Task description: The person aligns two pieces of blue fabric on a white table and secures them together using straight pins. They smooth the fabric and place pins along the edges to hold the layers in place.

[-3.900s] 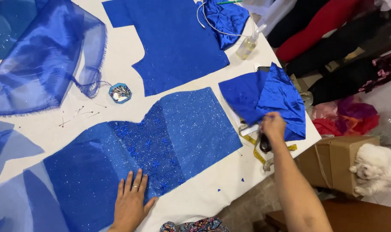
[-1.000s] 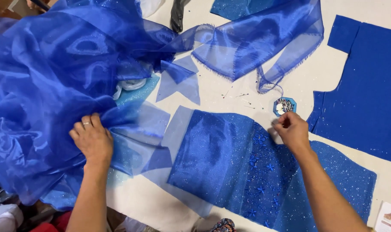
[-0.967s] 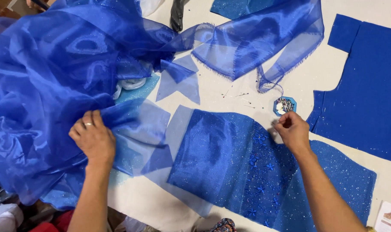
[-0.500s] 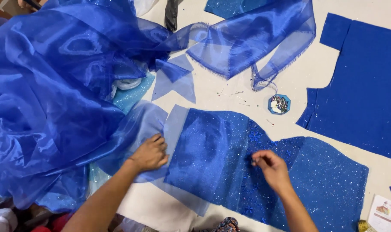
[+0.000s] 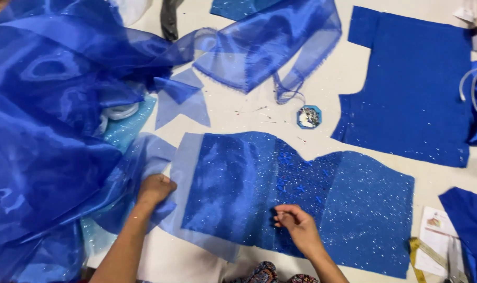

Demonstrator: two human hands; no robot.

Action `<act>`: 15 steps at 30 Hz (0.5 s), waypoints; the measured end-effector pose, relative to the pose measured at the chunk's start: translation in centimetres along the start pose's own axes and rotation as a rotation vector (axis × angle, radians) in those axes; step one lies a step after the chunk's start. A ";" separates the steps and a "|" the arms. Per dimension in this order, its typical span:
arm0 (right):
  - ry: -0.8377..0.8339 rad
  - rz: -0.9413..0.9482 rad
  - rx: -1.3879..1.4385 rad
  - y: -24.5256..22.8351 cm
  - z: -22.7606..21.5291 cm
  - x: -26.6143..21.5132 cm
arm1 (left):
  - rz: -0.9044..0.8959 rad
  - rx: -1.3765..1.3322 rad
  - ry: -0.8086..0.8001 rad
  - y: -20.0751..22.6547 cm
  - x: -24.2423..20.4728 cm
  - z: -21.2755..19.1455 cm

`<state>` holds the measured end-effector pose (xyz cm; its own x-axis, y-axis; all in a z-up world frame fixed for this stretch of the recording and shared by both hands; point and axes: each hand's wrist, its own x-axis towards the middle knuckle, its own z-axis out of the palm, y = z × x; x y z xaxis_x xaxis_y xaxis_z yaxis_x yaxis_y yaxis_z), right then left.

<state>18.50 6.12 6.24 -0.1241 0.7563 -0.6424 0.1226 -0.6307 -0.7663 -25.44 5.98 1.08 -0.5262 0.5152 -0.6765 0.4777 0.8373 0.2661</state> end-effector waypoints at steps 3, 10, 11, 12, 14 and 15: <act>-0.035 -0.017 -0.010 -1.7 0.0 -0.9 | 0.214 -0.146 -0.030 0.8 -1.0 -0.6; -0.097 -0.130 0.119 -8.8 -0.7 -3.6 | 0.821 -0.132 0.046 12.4 -17.1 0.4; -0.091 -0.128 0.119 -8.9 -1.2 -3.4 | 0.824 -0.132 0.040 14.9 -19.6 1.2; -0.133 -0.151 0.156 -8.9 -1.8 -3.2 | 0.808 -0.010 -0.125 17.4 -22.2 2.0; -0.174 -0.171 0.192 -9.5 -3.0 -2.9 | 0.787 0.112 -0.291 20.6 -25.1 5.8; -0.063 -0.162 0.078 -10.1 -3.5 -2.7 | 0.946 0.067 -0.289 21.4 -25.3 8.5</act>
<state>21.03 11.08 15.75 -0.1978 0.8381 -0.5084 0.0192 -0.5153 -0.8568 4.10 9.34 18.00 0.2801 0.8941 -0.3496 0.6562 0.0875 0.7495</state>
